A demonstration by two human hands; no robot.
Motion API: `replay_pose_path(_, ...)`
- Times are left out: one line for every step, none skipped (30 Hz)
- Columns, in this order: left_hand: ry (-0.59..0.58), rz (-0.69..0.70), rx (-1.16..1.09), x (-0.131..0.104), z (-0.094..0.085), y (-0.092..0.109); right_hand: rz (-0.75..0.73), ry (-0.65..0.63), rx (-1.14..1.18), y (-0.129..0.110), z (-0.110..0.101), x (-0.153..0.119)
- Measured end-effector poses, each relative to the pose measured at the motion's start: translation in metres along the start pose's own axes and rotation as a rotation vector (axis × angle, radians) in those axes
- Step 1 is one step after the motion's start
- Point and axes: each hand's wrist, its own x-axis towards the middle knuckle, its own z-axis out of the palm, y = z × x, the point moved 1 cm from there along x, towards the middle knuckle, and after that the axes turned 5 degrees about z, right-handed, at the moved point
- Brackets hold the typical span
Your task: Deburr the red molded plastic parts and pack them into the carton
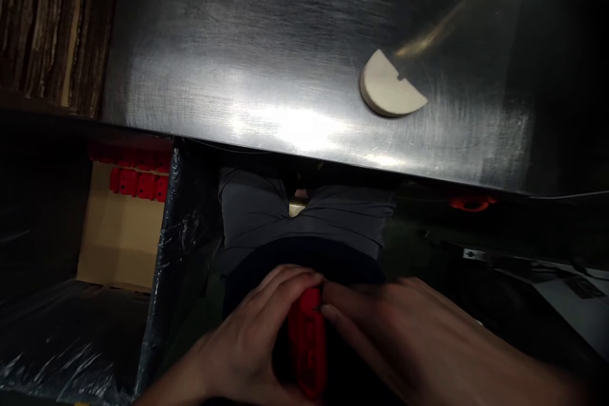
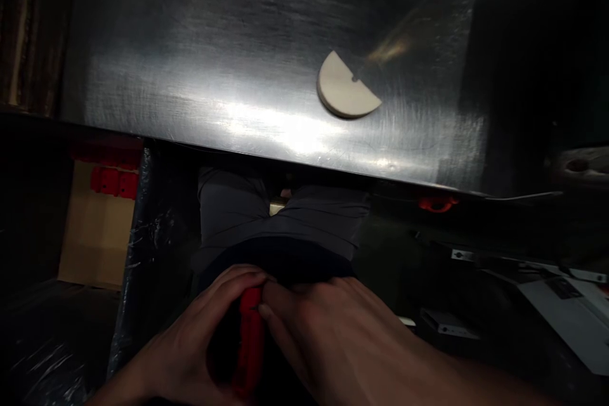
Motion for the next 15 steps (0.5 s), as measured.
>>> replay_pose_path(0.000, -0.001, 0.001, 0.0003, 0.0000, 0.0002, 0.005, 0.000, 0.004, 0.0003, 0.0002, 0.0002)
replay_pose_path(0.002, -0.003, 0.002, 0.0006, 0.0000, 0.0004, 0.010, -0.002, 0.008, 0.0004, 0.0004, 0.0005)
replay_pose_path(0.002, -0.004, 0.003, 0.0009, 0.0000, 0.0006, 0.017, -0.004, 0.010, 0.0005, 0.0004, 0.0009)
replay_pose_path(0.001, 0.001, 0.004, 0.0011, 0.0000, 0.0007, 0.023, -0.007, 0.011, 0.0004, 0.0002, 0.0014)
replay_pose_path(-0.001, 0.004, 0.006, 0.0012, 0.0000, 0.0005, 0.024, -0.007, 0.011, 0.0003, -0.0001, 0.0019)
replay_pose_path(-0.003, 0.000, 0.010, 0.0010, 0.0000, 0.0001, 0.022, -0.005, 0.012, 0.0002, -0.0006, 0.0023)
replay_pose_path(-0.004, -0.005, 0.016, 0.0007, 0.0000, -0.0005, 0.016, -0.002, 0.016, 0.0001, -0.0010, 0.0025)
replay_pose_path(-0.005, -0.010, 0.023, 0.0003, 0.0001, -0.0011, 0.011, 0.002, 0.021, 0.0001, -0.0014, 0.0027)
replay_pose_path(-0.006, -0.014, 0.029, -0.0002, 0.0002, -0.0018, 0.006, 0.006, 0.029, 0.0002, -0.0016, 0.0027)
replay_pose_path(-0.006, -0.015, 0.035, -0.0005, 0.0003, -0.0023, 0.004, 0.010, 0.040, 0.0004, -0.0016, 0.0027)
replay_pose_path(-0.007, -0.015, 0.040, -0.0008, 0.0005, -0.0026, 0.001, 0.015, 0.053, 0.0006, -0.0014, 0.0028)
replay_pose_path(-0.008, -0.014, 0.044, -0.0010, 0.0006, -0.0028, 0.000, 0.021, 0.068, 0.0008, -0.0011, 0.0028)
replay_pose_path(-0.008, -0.015, 0.049, -0.0010, 0.0006, -0.0027, -0.004, 0.031, 0.084, 0.0010, -0.0009, 0.0029)
replay_pose_path(-0.008, -0.016, 0.053, -0.0010, 0.0007, -0.0025, -0.009, 0.045, 0.102, 0.0011, -0.0007, 0.0029)
replay_pose_path(-0.007, -0.015, 0.058, -0.0010, 0.0008, -0.0022, -0.018, 0.054, 0.119, 0.0010, -0.0008, 0.0027)
